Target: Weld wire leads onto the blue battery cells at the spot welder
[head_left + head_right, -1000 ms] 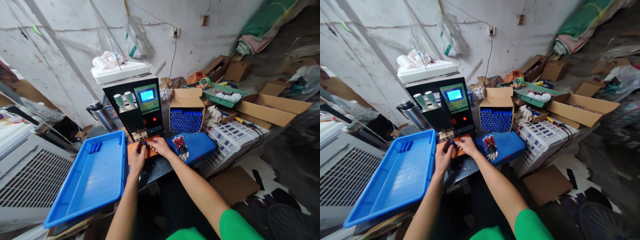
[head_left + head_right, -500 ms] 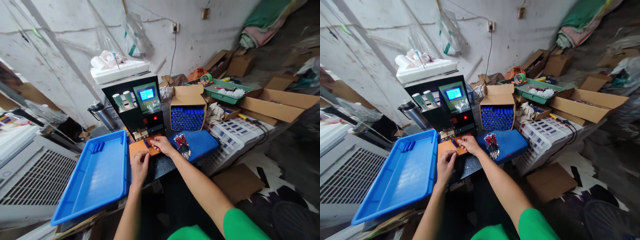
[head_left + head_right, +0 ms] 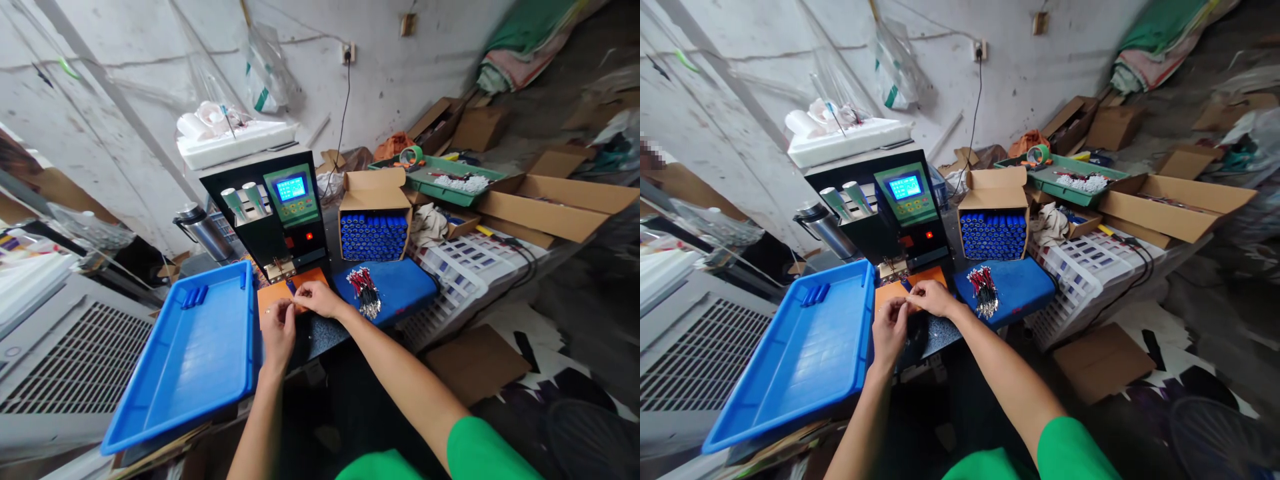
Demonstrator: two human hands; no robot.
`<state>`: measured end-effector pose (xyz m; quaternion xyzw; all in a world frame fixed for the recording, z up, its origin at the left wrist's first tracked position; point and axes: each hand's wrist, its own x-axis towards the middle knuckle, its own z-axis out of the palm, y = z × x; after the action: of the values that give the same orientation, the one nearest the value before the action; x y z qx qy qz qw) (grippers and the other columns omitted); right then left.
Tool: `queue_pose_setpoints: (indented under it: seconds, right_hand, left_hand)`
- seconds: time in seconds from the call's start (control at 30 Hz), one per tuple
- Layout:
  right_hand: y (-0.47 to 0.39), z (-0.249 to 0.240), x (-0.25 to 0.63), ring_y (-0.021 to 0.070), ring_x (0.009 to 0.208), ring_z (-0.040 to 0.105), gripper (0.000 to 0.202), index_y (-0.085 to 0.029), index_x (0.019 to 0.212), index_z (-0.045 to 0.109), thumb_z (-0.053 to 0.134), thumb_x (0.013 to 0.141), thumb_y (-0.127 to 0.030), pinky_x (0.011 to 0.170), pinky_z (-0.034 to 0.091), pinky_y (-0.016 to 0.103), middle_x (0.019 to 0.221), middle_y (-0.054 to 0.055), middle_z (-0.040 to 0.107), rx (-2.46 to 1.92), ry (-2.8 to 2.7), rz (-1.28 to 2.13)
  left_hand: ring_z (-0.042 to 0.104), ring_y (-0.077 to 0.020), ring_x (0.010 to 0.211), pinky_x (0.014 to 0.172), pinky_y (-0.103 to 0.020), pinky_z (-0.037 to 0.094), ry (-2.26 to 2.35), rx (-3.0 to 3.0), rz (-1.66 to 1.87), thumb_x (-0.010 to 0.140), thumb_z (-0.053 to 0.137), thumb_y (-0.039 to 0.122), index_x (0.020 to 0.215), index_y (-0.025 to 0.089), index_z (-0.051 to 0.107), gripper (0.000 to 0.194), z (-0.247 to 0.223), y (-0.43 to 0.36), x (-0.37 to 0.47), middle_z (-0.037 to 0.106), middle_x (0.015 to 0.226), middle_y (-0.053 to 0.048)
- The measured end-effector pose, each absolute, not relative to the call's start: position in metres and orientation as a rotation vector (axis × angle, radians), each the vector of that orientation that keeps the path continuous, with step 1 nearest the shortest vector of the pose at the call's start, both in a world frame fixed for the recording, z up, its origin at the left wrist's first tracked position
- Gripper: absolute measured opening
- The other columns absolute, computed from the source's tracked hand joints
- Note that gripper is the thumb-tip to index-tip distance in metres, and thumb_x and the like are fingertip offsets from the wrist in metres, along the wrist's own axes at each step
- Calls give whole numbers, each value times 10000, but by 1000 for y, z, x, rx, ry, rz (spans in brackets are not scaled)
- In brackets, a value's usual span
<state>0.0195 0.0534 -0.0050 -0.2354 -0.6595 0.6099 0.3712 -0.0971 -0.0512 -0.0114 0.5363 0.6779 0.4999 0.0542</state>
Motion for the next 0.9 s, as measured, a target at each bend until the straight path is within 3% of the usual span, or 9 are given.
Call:
queue_pose_setpoints:
  seconds: [0.13,0.23,0.4,0.6,0.73,0.9]
  right_hand:
    - [59,0,25,85,465,444,273,-172,685,618,744,692,-414,461,339,206,518,-51,536,-632,-1440,1764]
    - [63,0,28,65,445,419,340,-175,655,568,742,685,-465,432,305,188,519,-52,528,-609,-1259,1847]
    - [65,0,28,60,463,449,361,-167,638,553,769,672,-455,420,305,178,549,-43,544,-563,-1123,1894]
    - [65,2,27,58,464,458,374,-158,671,580,797,644,-462,409,297,175,557,-47,545,-623,-1076,1891]
    - [65,2,25,60,467,462,383,-160,674,585,799,630,-475,405,302,174,557,-46,550,-645,-1075,1878]
    - [66,-1,24,55,430,427,407,-170,632,555,785,652,-505,400,299,174,507,-52,526,-651,-1122,1844]
  left_hand:
    - [584,-228,1181,1023,-407,472,2018,1785,1590,902,472,246,1018,194,670,235,-8,-48,-99,623,1215,-112]
    - [572,-249,1209,1021,-426,471,2001,1914,1360,867,493,205,1159,208,667,340,-7,-37,-105,582,1310,-125]
    - [640,-196,841,811,-365,528,1980,1936,1191,849,558,259,1270,197,612,429,-11,-25,-110,677,1002,-85]
    - [676,-182,817,763,-326,554,1827,1533,1474,886,549,418,1274,177,587,458,-8,-34,-103,704,953,-69]
    - [619,-156,609,598,-273,510,1887,1331,1497,851,599,501,1092,159,677,425,3,-31,-104,654,692,-12]
    - [490,-110,522,515,-232,401,1950,1416,1449,792,653,489,814,168,709,327,12,-20,-110,558,579,26]
